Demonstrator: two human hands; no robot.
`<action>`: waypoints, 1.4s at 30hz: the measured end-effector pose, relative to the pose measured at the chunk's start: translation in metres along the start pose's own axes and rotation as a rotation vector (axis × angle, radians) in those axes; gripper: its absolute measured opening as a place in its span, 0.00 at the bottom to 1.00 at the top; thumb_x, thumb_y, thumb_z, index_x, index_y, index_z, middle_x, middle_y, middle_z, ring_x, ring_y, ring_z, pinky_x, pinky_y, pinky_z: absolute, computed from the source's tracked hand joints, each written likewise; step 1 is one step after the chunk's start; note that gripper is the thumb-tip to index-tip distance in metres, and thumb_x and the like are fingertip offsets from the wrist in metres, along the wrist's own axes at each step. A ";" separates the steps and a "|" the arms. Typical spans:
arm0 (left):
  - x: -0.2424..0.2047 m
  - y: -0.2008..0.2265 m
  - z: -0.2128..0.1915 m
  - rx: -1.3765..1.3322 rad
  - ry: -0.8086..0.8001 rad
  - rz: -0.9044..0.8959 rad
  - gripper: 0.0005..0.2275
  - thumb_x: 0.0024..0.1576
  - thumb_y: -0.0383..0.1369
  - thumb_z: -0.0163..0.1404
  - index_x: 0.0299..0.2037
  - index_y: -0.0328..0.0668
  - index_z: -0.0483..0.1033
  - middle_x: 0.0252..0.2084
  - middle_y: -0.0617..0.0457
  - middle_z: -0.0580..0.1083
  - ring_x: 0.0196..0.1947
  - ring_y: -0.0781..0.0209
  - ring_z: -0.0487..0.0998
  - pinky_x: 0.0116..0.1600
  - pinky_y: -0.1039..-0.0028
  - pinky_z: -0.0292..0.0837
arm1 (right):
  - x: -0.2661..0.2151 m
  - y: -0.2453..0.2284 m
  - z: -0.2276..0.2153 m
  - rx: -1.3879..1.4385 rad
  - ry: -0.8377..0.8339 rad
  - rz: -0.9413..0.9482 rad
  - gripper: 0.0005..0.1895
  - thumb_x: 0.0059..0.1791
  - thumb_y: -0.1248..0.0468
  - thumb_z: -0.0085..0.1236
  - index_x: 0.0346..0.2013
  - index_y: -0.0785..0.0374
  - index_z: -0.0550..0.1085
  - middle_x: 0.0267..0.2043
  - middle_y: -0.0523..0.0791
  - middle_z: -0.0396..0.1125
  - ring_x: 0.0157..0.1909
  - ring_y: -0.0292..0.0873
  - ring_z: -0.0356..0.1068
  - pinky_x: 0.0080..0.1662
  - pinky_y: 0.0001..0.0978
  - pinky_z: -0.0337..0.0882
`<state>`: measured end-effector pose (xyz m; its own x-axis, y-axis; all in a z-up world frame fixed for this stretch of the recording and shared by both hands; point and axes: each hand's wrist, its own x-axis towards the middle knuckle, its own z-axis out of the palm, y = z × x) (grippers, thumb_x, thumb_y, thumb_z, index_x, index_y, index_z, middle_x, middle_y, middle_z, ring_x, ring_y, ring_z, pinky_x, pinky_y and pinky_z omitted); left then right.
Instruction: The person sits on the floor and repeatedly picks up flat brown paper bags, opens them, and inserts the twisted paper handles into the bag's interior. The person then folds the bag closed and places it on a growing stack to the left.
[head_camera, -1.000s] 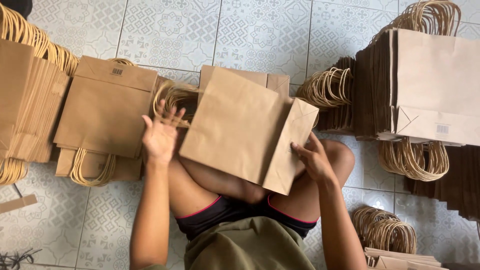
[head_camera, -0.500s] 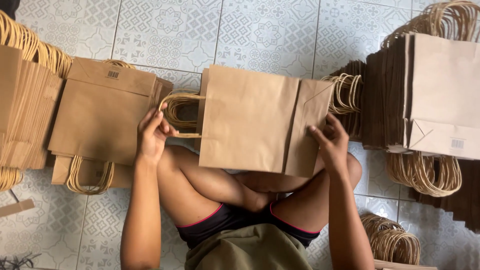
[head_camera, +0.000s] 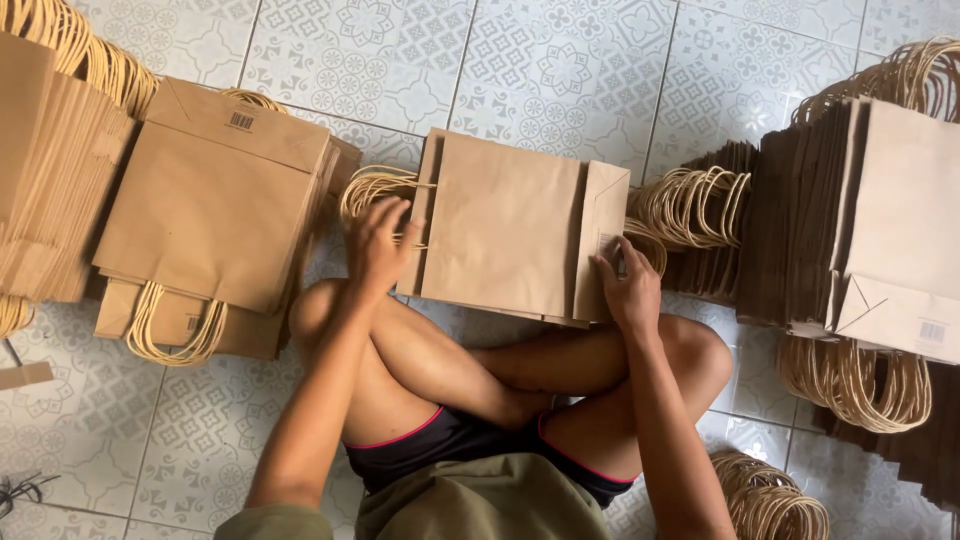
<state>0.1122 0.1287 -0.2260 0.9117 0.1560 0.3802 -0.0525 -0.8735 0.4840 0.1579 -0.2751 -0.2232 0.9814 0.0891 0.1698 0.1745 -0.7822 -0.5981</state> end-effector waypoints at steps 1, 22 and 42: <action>-0.007 -0.004 0.014 -0.001 0.001 0.001 0.17 0.64 0.48 0.52 0.53 0.48 0.80 0.51 0.47 0.77 0.54 0.51 0.78 0.62 0.60 0.63 | -0.001 -0.001 0.000 -0.001 0.002 0.000 0.30 0.52 0.50 0.67 0.59 0.70 0.75 0.45 0.56 0.73 0.48 0.57 0.76 0.48 0.46 0.77; -0.013 0.007 0.034 0.159 -0.119 0.024 0.23 0.59 0.32 0.46 0.66 0.55 0.71 0.57 0.49 0.77 0.61 0.55 0.75 0.67 0.54 0.58 | -0.003 -0.013 0.021 -0.371 0.163 -0.364 0.36 0.43 0.35 0.64 0.56 0.54 0.75 0.50 0.46 0.73 0.53 0.47 0.74 0.50 0.41 0.69; -0.018 -0.007 0.091 0.188 0.027 -0.011 0.22 0.56 0.45 0.56 0.60 0.52 0.71 0.61 0.49 0.69 0.56 0.48 0.72 0.54 0.47 0.66 | 0.014 0.003 0.024 -0.532 -0.085 -0.401 0.38 0.49 0.32 0.52 0.68 0.45 0.70 0.69 0.45 0.65 0.68 0.50 0.65 0.61 0.54 0.68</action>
<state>0.1334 0.0906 -0.3076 0.9005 0.1762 0.3977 0.0368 -0.9419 0.3339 0.1743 -0.2607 -0.2413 0.8554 0.4674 0.2233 0.4853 -0.8738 -0.0299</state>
